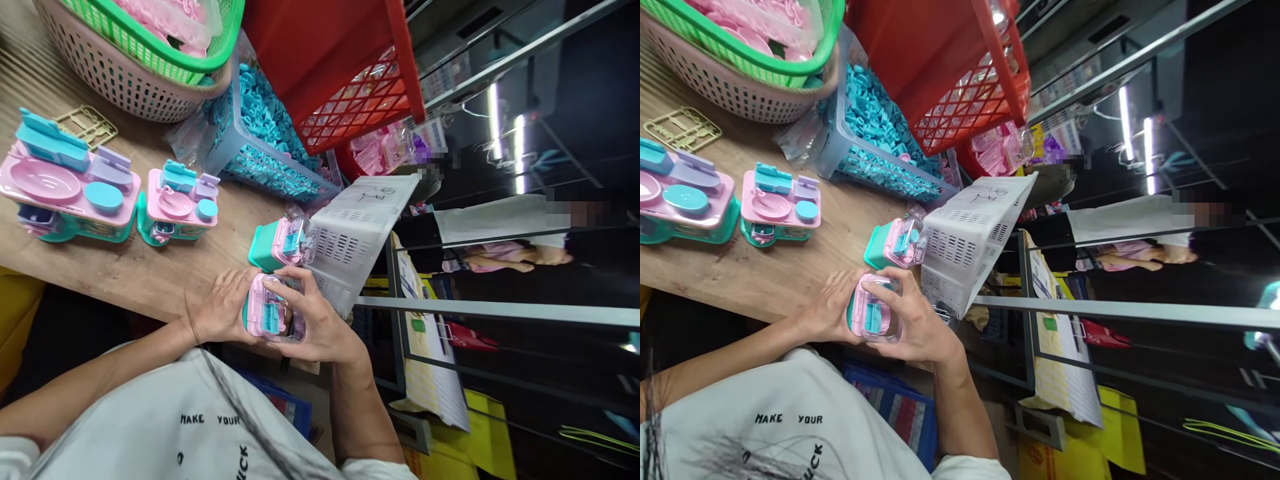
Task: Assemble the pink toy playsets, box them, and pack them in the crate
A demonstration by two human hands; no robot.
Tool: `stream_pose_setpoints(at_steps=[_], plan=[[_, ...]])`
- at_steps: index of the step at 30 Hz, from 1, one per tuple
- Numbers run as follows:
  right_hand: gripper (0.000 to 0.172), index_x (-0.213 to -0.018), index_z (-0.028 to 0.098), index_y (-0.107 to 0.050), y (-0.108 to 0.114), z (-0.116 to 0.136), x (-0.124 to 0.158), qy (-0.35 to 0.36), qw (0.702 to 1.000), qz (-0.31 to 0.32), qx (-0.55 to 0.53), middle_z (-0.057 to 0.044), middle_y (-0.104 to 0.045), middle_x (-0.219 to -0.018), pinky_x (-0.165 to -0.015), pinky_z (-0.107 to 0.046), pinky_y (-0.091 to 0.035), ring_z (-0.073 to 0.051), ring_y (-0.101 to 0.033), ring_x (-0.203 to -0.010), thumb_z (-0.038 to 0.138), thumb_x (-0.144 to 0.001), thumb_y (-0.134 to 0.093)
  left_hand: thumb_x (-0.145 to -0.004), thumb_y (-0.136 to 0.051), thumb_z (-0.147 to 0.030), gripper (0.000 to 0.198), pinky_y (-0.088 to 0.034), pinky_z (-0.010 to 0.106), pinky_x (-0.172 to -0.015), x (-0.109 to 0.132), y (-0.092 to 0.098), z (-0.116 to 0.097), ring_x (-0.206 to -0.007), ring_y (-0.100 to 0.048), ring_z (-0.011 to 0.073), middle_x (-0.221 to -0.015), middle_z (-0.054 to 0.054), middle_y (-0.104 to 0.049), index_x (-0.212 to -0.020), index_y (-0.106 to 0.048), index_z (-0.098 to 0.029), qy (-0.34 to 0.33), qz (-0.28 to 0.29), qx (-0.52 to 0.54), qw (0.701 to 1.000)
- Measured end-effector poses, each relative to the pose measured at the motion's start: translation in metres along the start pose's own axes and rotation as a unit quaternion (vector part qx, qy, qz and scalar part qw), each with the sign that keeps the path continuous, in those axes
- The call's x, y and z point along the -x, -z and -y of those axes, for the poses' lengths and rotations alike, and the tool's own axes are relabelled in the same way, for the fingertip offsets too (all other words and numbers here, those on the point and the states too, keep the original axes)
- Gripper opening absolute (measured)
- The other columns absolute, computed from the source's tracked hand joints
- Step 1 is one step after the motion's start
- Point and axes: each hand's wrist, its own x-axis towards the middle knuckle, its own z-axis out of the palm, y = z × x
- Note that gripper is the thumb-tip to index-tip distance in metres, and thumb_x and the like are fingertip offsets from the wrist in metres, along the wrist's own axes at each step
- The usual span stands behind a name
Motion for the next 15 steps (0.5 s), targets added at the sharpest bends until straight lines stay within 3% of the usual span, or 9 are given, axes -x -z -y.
stream_pose_setpoints(at_steps=[9,15], plan=[[0.098,-0.151,0.035,-0.037,-0.0091,-0.0071,0.0069,-0.001,0.999,-0.034,-0.020,-0.011,-0.038,-0.137,-0.109,-0.054,-0.049,-0.034,-0.049,-0.132,0.035,-0.067,-0.087,-0.063,-0.078,-0.061,0.103,-0.041,0.052,-0.104,-0.0019,0.0018,-0.0001,-0.122,-0.055,0.0378,-0.134,0.018,-0.057,-0.146,-0.036,-0.017,-0.004,-0.004,0.011,1.000],[0.094,-0.152,0.032,-0.037,-0.0023,-0.0022,0.0020,-0.006,0.999,-0.001,-0.031,-0.011,-0.035,-0.138,-0.110,-0.050,-0.049,-0.032,-0.047,-0.133,0.034,-0.072,-0.084,-0.063,-0.078,-0.059,0.102,-0.040,0.054,-0.104,-0.0021,0.0009,-0.0005,-0.123,-0.055,0.0386,-0.136,0.019,-0.056,-0.146,-0.034,-0.018,0.000,-0.005,0.014,1.000]])
